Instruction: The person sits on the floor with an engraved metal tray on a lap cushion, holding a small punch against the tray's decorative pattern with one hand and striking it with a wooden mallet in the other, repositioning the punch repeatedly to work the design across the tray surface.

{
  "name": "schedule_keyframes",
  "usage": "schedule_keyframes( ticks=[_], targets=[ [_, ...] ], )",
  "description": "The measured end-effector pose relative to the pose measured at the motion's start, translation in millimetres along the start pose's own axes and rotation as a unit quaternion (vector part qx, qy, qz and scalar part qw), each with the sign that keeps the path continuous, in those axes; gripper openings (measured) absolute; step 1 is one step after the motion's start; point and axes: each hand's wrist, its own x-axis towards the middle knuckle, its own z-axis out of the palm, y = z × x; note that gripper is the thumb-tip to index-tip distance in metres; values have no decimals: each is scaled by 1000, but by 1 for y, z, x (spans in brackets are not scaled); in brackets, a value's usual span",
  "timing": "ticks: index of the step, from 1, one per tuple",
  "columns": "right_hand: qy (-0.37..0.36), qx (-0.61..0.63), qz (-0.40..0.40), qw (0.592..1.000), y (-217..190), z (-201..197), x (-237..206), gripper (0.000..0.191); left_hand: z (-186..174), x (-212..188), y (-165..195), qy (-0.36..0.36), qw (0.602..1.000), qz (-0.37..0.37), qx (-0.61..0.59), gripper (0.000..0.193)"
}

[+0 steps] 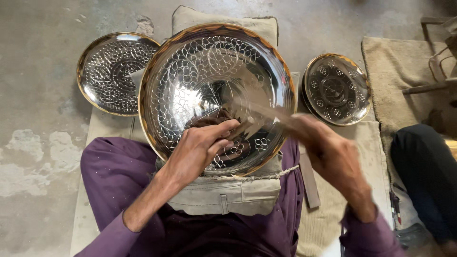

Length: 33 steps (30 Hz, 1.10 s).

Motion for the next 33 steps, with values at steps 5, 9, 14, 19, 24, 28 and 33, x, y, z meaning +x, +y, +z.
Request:
schedule_keyframes(
  ticks=[5,9,14,19,24,28,33],
  targets=[
    [33,-12,55,998,-23,-15,25,68,10,-4,-4,15,1000,-16,-11,42],
    [-107,-214,-43,970,-24,-23,42,59,20,-8,-12,53,998,-13,27,36],
    [-128,-47,-18,990,-25,-26,54,55,29,-16,-18,117,992,-49,-3,41],
    [-67,-101,-100,988,-47,-26,79,65,39,-21,-17,176,982,-61,-28,42],
    [-174,-192,-109,960,-69,-34,101,64,43,-27,-13,212,972,-96,-36,40],
    [-131,-133,-120,975,-83,-32,110,71,44,-29,-7,256,955,-118,-90,38],
    [-133,-274,-215,928,-104,-31,117,61,47,-34,-4,295,942,-133,-89,33]
  ],
)
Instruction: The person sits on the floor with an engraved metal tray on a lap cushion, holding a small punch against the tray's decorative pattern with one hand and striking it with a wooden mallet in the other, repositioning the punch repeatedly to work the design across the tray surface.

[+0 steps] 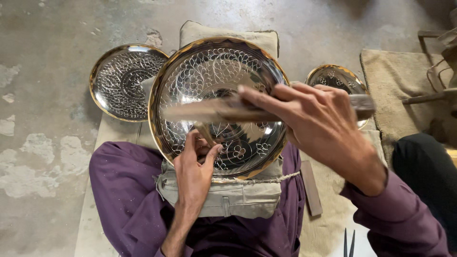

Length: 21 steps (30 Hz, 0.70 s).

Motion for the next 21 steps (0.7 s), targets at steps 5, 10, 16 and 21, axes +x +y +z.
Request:
schedule_keyframes(
  ticks=[5,10,16,21],
  targets=[
    [-99,12,49,994,-3,-7,-2,40,0,6,-9,-35,999,-9,33,36],
    [-37,25,98,994,7,-2,-20,55,7,16,-13,-82,995,58,-4,34],
    [72,81,148,983,8,6,-55,58,6,49,-9,-180,974,132,44,45],
    [67,128,210,967,5,23,-76,58,-2,53,6,-235,960,131,80,47]
  ],
)
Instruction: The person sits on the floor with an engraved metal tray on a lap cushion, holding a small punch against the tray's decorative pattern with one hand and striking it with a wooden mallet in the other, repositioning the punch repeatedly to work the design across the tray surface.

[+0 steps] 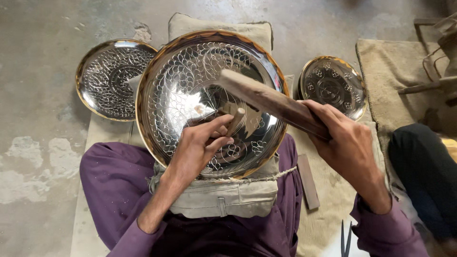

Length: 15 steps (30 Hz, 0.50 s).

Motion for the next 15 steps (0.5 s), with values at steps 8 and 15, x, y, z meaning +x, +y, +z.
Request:
schedule_keyframes(
  ticks=[8,15],
  targets=[
    [12,-19,-1,1000,15,5,-13,72,-6,2,7,-3,1000,18,2,48],
    [-56,-26,-14,998,30,14,-13,69,0,-1,1,1,999,40,12,47]
  ],
)
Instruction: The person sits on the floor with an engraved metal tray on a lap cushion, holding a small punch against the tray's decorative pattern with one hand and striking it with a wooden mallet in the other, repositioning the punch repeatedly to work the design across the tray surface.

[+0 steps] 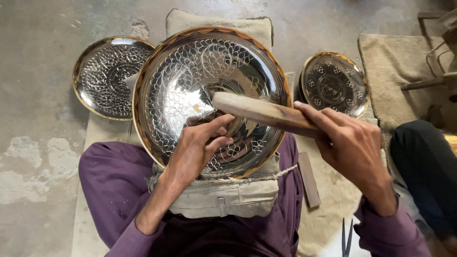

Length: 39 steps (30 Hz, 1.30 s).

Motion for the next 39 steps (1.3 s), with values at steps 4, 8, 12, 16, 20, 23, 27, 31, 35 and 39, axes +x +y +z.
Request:
schedule_keyframes(
  ticks=[4,8,12,16,20,23,27,31,35,39],
  targets=[
    [27,95,-11,995,-2,2,2,70,1,0,0,-22,999,-36,-8,42],
    [-16,-51,49,997,-8,3,8,60,0,1,1,-29,998,-46,-14,43],
    [21,154,56,986,-12,4,9,68,-2,-3,3,-19,999,-23,-23,46],
    [52,51,0,997,-17,3,4,68,-3,-3,4,-17,999,-39,-27,49],
    [109,114,7,987,-19,-4,1,68,-2,-4,2,-25,999,-37,-28,47],
    [11,149,61,987,-17,-10,2,67,-1,-5,-1,-22,999,-23,-10,48],
    [20,47,37,998,-12,-1,2,61,2,-6,-4,-40,998,-51,-2,48],
    [23,61,22,998,-6,14,-3,58,1,-8,-3,-46,998,-47,-13,47],
    [9,170,171,971,-4,20,-12,58,-1,-7,1,-47,998,-42,-18,48],
    [73,34,8,997,-6,23,-16,59,-2,-3,6,-61,996,-67,4,47]
  ],
)
